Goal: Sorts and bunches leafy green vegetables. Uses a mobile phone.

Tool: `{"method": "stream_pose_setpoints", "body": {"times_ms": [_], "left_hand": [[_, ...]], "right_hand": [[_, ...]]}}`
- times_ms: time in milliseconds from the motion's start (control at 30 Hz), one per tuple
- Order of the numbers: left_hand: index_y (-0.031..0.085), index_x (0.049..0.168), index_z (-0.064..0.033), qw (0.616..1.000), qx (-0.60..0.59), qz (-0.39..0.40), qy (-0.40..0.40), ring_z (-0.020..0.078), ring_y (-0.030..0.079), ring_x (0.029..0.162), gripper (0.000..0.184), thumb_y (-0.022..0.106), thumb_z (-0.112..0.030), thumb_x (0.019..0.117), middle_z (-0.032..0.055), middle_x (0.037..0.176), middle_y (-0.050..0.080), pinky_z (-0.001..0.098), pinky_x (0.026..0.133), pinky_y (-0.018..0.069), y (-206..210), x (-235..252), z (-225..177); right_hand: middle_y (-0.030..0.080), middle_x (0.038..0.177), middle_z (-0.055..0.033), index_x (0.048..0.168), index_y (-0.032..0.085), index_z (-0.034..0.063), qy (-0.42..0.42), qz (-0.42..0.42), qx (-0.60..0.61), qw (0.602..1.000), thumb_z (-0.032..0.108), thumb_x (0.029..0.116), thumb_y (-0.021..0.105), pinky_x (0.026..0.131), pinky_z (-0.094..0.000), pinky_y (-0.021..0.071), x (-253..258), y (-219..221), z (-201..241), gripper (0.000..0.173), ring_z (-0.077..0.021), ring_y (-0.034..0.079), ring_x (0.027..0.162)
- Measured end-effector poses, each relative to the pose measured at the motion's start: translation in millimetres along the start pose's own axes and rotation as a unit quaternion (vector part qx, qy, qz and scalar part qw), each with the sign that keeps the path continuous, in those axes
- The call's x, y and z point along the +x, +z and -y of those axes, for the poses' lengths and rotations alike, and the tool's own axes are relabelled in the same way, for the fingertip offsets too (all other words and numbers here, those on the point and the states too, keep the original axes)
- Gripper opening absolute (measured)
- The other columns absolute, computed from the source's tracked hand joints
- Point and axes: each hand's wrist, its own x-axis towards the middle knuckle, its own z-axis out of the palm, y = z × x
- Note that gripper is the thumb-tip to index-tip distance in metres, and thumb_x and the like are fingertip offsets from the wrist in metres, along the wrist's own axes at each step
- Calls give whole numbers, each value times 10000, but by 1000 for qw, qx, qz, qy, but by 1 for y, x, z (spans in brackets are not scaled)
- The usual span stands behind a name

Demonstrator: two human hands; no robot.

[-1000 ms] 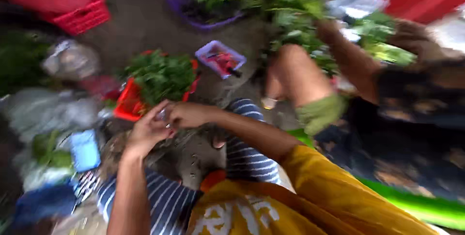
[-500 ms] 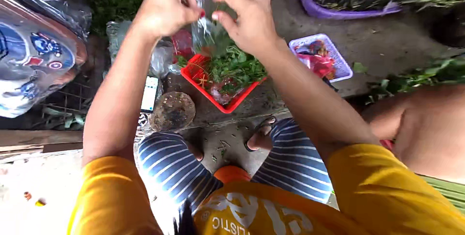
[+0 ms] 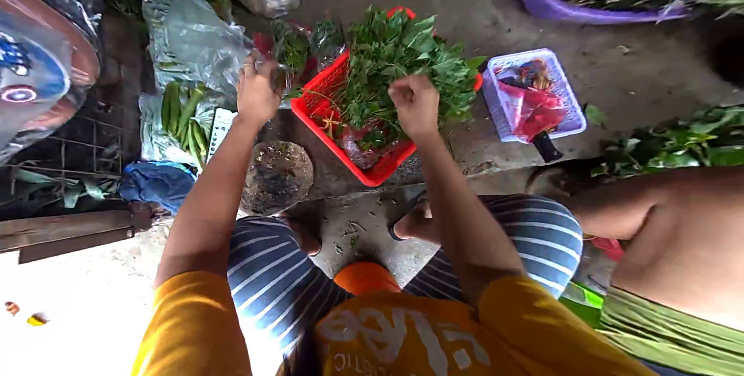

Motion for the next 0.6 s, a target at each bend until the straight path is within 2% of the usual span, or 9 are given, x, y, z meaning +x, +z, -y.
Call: {"method": "stream_pose_setpoints", "body": {"times_ms": [67,167,233,300,333,400,433,500,600], "left_hand": [[620,1345,-27,999,9,-7,51,466,449,1381,400,636,-85,949,265,1532,426,588,1136,389,6,-4,-32],[651,1289,-33,987,36,118,103,429,577,1280,306,571,-139,1013,241,1377,592,630,1044,471,38,4,-78],[651,1294,-21,974,103,189,68,452,489,1365,385,613,-275,1007,250,1410,569,681,1074,401,65,15,-104],[651,1281,31,963,160,216,13,507,293,1469,597,659,-471,958,308,1503,453,726,1143,228,88,27,-120],[657,1271,44,957,175,230,-12,529,261,1479,685,651,-555,939,337,1508,432,742,1152,189,96,31,-126],[655,1276,41,945,204,253,-44,518,340,1449,755,588,-635,948,339,1459,489,741,1149,196,97,40,-141],[660,1264,40,940,213,261,-49,506,408,1412,739,570,-628,962,328,1414,538,742,1137,217,94,44,-149],[673,1245,29,927,238,286,-53,495,472,1365,705,580,-611,966,314,1372,578,771,1103,245,84,47,-165],[689,1244,14,901,295,313,-44,547,431,1372,700,694,-595,899,328,1375,568,837,1056,210,82,49,-174]], "right_hand": [[662,1186,-249,1182,671,-43,77,37,-5,996,155,1017,606,949,-517,542,-36,12,-16,266,-355,672,1069],[638,1256,-261,1203,686,-30,119,115,-13,986,187,1003,667,1016,-552,499,-78,40,-28,295,-392,634,1159],[580,1365,-261,1322,605,-61,170,82,84,978,150,991,677,1042,-466,508,-83,43,-23,398,-339,624,1210],[568,1390,-233,1404,497,-66,264,33,291,919,119,984,672,1022,-408,520,-76,43,-15,491,-277,621,1209],[554,1391,-214,1426,447,-51,310,20,387,868,125,992,668,1004,-384,522,-68,44,-13,518,-255,611,1197],[527,1417,-179,1441,440,6,393,-6,498,773,199,973,714,1005,-385,505,-47,47,-14,576,-261,570,1234],[493,1458,-178,1472,423,32,423,-14,518,743,251,954,740,1031,-409,489,-35,49,-19,645,-282,532,1289],[425,1538,-177,1518,392,74,455,-22,531,714,342,918,775,1093,-472,440,-14,57,-29,760,-313,452,1391],[433,1531,-182,1495,426,53,461,-51,531,709,329,905,791,1107,-508,416,5,67,-42,746,-320,435,1402]]}}
